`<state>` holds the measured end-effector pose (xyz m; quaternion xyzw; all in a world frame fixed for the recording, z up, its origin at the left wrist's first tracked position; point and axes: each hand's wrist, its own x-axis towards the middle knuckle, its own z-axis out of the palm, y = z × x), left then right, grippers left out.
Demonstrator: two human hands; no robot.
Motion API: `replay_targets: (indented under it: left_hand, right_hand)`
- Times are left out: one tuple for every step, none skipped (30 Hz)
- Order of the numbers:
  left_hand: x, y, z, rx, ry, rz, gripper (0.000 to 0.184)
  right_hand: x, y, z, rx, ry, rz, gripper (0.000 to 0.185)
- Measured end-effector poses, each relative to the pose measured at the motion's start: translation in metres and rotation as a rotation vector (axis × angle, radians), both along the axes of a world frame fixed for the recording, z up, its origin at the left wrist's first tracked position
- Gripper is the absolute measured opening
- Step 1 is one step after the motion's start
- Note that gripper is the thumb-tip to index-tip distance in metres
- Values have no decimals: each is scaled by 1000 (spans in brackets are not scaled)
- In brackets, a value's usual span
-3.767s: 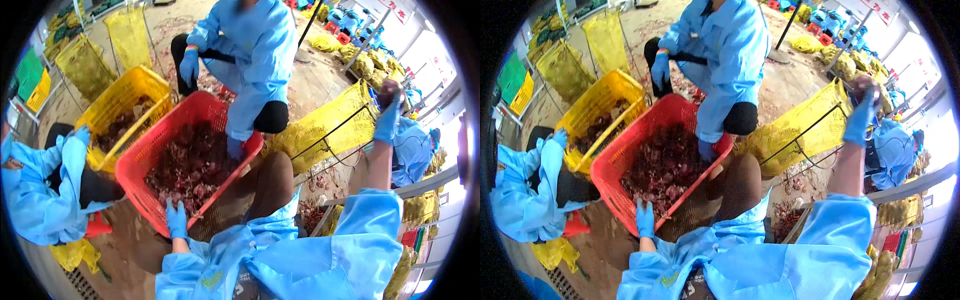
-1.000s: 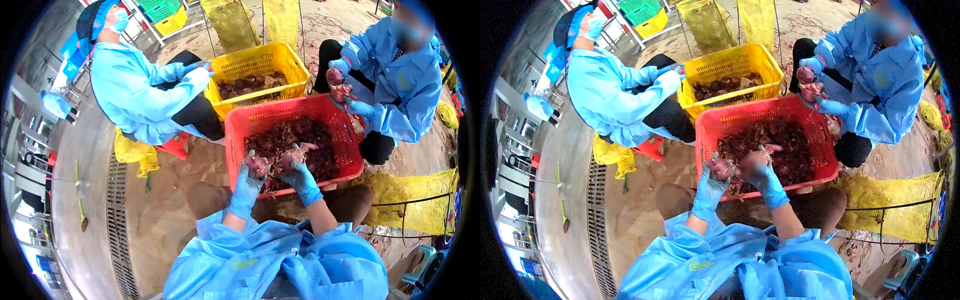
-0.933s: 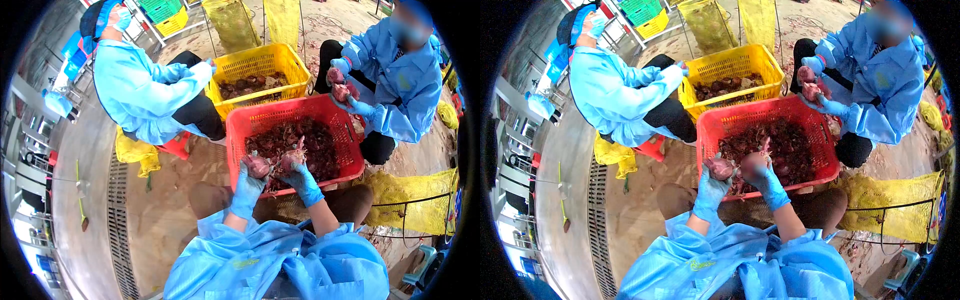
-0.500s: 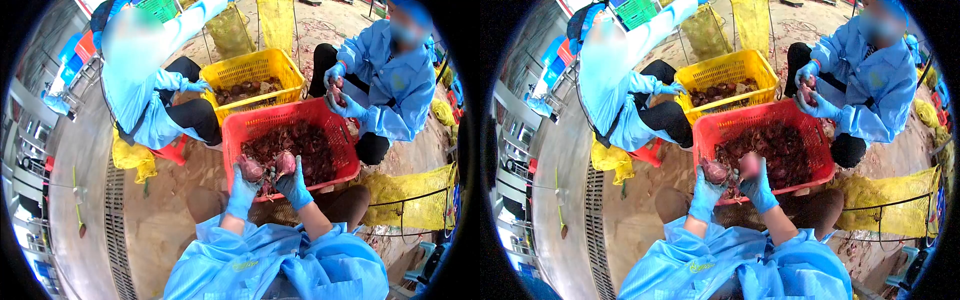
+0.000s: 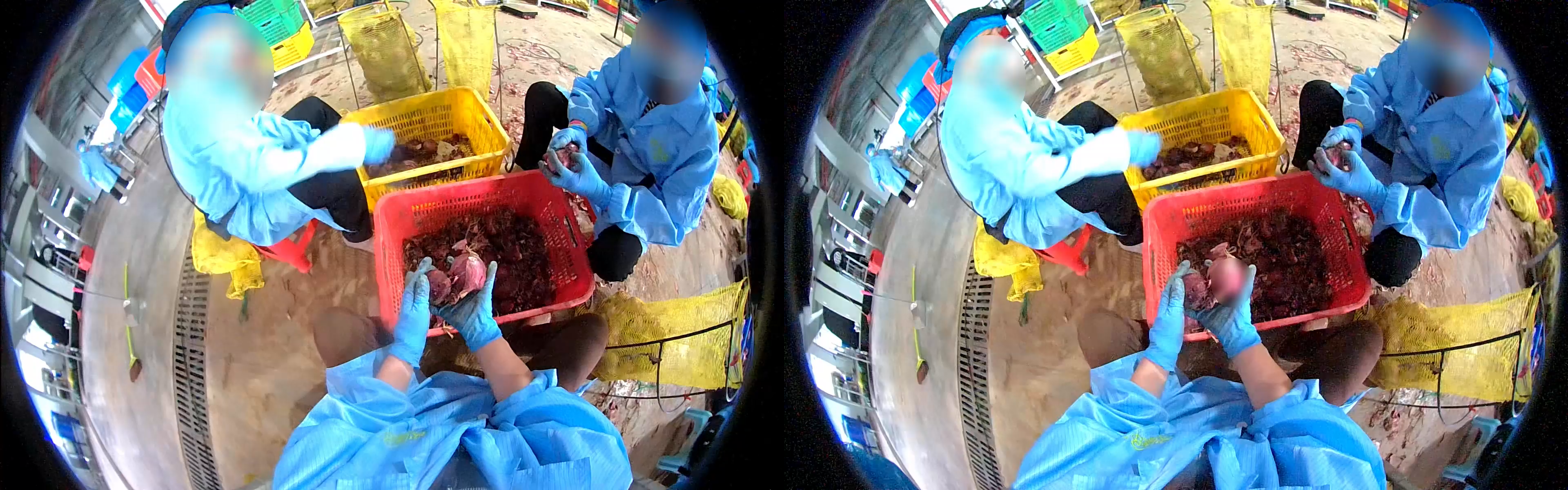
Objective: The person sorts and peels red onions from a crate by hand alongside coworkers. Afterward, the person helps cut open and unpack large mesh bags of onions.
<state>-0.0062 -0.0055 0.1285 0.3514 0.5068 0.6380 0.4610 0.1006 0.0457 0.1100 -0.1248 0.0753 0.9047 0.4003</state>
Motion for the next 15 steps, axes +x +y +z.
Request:
replay_targets:
  left_hand:
    - [-3,1,-3,36,291,-14,44]
    - [-3,-1,-7,58,381,-24,41]
    - [-4,-3,-3,59,377,-28,41]
    - [-7,-4,0,109,508,-49,39]
    - [-8,-4,3,163,640,-68,37]
    - [-8,-4,7,174,639,-64,37]
    - [-8,-5,10,180,609,-55,36]
    - [-7,-6,11,191,580,-43,35]
    - [-9,-4,1,237,577,34,32]
    - [-10,-4,1,206,464,51,32]
    - [-12,-6,-1,172,350,65,32]
    - [-16,-7,-9,193,350,73,32]
    - [-23,-6,-23,93,371,32,32]
    - [-28,-6,-34,-6,391,-9,33]
    - [-29,-8,-42,13,389,-3,33]
  right_hand:
    - [0,0,-1,20,-37,-19,99]
    - [1,0,-6,33,5,-24,99]
    - [2,-1,-8,40,24,-27,98]
    - [3,-3,-10,46,42,-30,98]
    - [1,-4,-10,196,-144,-53,97]
    - [4,-2,-22,464,-366,-41,91]
    - [6,-1,-33,741,-648,-43,86]
    - [8,1,-44,961,-909,-74,82]
    - [11,3,-37,880,-797,-124,81]
    - [19,8,-21,632,-485,-120,80]
    - [25,13,-10,472,-289,-119,79]
    - [32,19,-2,448,-249,-133,78]
    - [37,30,-1,466,-268,-157,76]
    - [40,43,-4,572,-402,-209,75]
    - [39,57,-10,701,-576,-281,76]
